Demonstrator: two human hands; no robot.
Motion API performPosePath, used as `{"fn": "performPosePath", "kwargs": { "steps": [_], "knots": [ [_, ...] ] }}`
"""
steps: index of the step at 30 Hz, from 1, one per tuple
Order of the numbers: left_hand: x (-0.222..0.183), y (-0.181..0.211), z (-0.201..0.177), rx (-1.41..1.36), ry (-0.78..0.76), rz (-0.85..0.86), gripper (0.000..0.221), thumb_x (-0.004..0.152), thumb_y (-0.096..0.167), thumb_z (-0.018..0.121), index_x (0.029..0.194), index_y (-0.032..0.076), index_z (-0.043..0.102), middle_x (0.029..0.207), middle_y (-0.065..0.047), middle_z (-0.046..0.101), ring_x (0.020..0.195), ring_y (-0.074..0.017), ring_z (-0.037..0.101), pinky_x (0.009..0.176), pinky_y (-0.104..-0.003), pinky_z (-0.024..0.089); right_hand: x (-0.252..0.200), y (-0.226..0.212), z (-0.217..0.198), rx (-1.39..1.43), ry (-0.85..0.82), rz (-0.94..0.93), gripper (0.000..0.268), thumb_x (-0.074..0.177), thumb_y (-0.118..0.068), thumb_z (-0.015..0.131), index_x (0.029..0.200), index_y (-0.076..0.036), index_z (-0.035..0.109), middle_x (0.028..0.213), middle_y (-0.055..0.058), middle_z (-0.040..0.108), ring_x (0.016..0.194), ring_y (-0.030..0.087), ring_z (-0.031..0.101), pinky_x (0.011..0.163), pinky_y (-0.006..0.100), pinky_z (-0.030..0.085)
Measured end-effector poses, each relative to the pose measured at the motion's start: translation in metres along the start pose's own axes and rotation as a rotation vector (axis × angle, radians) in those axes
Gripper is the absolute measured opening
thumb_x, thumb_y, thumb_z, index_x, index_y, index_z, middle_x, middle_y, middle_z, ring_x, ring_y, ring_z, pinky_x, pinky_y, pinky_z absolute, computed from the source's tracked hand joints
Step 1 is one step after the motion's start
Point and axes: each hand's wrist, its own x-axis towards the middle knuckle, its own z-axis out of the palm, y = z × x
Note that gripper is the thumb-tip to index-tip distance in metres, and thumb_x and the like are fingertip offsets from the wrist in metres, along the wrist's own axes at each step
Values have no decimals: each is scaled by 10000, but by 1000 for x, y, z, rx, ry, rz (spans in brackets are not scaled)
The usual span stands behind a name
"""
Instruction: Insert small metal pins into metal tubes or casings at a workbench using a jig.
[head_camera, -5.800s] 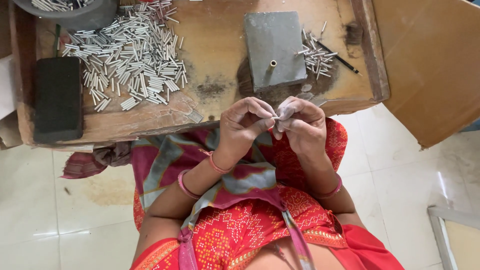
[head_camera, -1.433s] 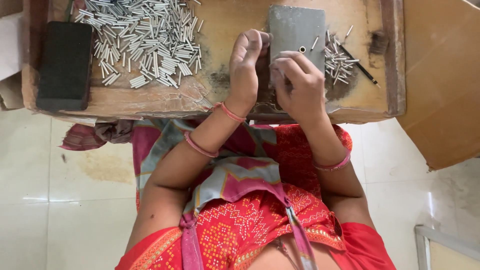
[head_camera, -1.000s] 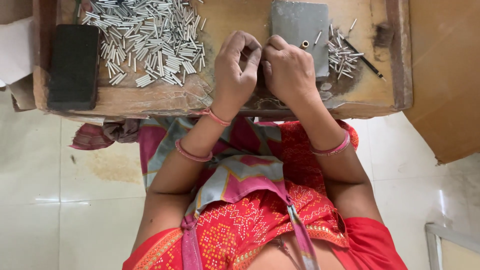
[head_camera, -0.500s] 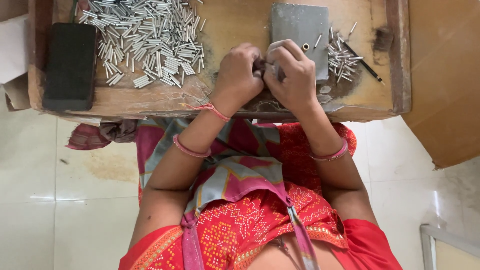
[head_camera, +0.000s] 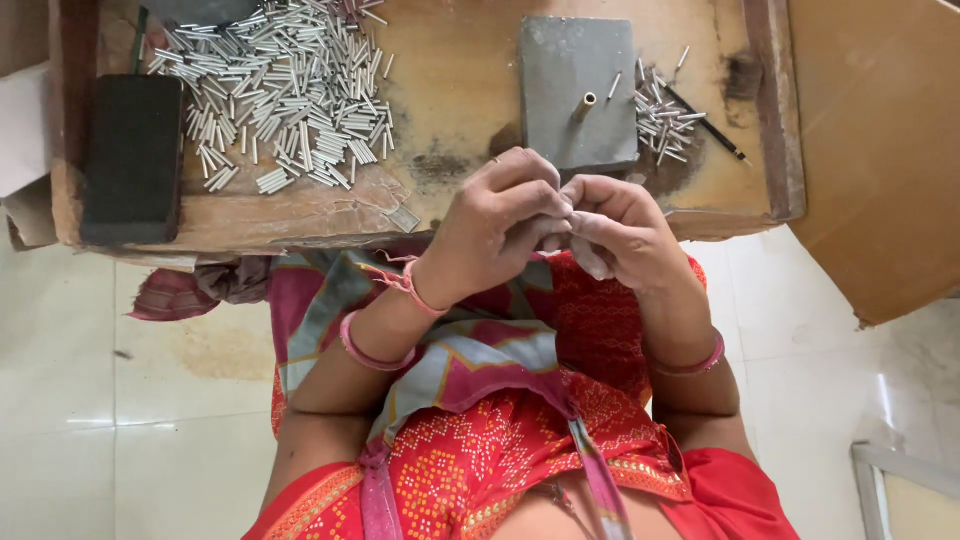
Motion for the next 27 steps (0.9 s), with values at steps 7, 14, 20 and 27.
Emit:
{"fn": "performPosePath", "kwargs": {
  "steps": [7,14,20,27],
  "knots": [
    [-8,-10,23,-65,218,-133,119,904,-23,738,937,37,640,912,-64,620,852,-176,638,781,-274,519,-16,21,11,-352,39,-155,78,977,-24,673,1048,0,649,892,101,705,697,93,601,609,210,492],
    [-23,-26,38,-710,121,-482,78,995,3,682,939,19,630,883,47,619,835,-27,558,754,-202,477,-22,19,43,-980,519,-711,262,872,57,828,1071,17,663,987,104,677,882,173,679,775,296,550],
    [-32,-28,49,-726,163,-492,82,992,12,684,944,31,621,887,55,606,834,-15,536,733,-194,458,-26,21,45,-1002,491,-859,246,879,89,809,1085,22,694,1047,143,699,937,231,694,767,288,553],
    [-24,-23,14,-275,26,-438,83,953,30,694,922,22,618,826,-39,618,775,-126,578,697,-268,484,-20,29,32,-1016,448,-769,175,872,107,790,998,21,705,956,136,711,839,216,691,709,270,540]
  ]
}}
